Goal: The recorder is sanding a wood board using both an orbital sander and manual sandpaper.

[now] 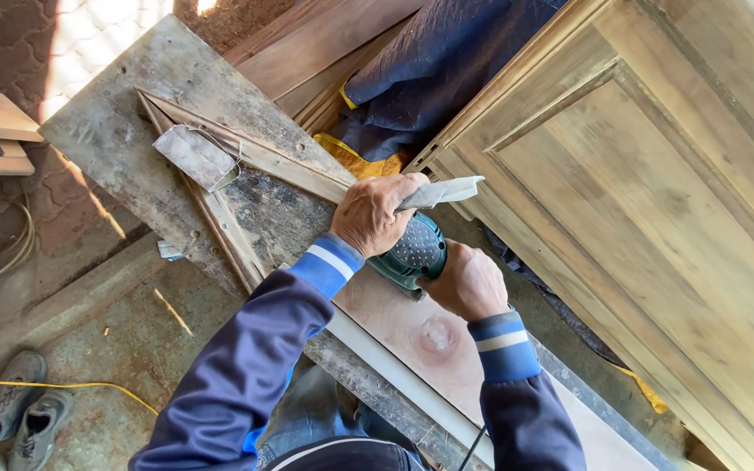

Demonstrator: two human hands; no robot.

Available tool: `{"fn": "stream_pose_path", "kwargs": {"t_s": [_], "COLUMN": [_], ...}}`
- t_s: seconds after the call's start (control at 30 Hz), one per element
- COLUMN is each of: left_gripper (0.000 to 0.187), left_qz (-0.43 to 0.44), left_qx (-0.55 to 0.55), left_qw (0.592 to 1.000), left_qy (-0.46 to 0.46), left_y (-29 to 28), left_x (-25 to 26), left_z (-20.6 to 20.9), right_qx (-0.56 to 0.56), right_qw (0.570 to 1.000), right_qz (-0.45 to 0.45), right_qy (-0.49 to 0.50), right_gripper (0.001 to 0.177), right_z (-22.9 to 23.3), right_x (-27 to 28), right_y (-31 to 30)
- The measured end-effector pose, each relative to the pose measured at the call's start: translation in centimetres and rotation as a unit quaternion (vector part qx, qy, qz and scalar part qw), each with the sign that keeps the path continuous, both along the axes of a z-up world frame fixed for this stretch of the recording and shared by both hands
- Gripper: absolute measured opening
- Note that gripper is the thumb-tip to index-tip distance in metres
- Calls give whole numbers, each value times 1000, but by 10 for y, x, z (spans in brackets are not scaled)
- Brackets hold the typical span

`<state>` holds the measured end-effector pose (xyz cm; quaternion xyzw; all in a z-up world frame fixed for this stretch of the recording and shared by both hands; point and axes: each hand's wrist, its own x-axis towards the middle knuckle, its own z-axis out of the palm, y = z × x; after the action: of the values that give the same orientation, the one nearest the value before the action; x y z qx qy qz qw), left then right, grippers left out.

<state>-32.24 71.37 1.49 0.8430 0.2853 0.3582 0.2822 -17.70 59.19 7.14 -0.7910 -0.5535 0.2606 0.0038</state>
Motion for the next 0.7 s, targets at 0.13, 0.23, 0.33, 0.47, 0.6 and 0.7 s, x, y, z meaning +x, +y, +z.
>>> {"fn": "stream_pose_path", "kwargs": {"t_s": [0.13,0.23,0.33,0.47,0.6,0.7], "left_gripper": [32,21,24,38,44,48], "left_qz": [1,-24,-26,-40,-86,-110], "left_qx": [2,-30,-11,-2,-15,-26], "left_qw": [1000,998,999,998,992,990], "left_qy": [-11,56,44,49,96,86], "left_y": [-9,-34,-72,-134,-197,-244], "left_x": [11,36,64,103,145,176], "left_z": [-7,-13,-10,5,15,27], "right_qx": [-8,-32,-36,-60,-100,-124], "right_qw": [1000,999,999,997,989,983], "right_qz": [-3,-9,-17,-55,-107,-138], "right_qy": [1,12,23,9,4,-13], "right_gripper": [41,45,50,49,46,45], "right_z": [-6,-20,-11,-11,-14,-12], "right_x": [11,38,61,100,143,174], "right_y": [-11,-40,-77,-143,-216,-270]}}
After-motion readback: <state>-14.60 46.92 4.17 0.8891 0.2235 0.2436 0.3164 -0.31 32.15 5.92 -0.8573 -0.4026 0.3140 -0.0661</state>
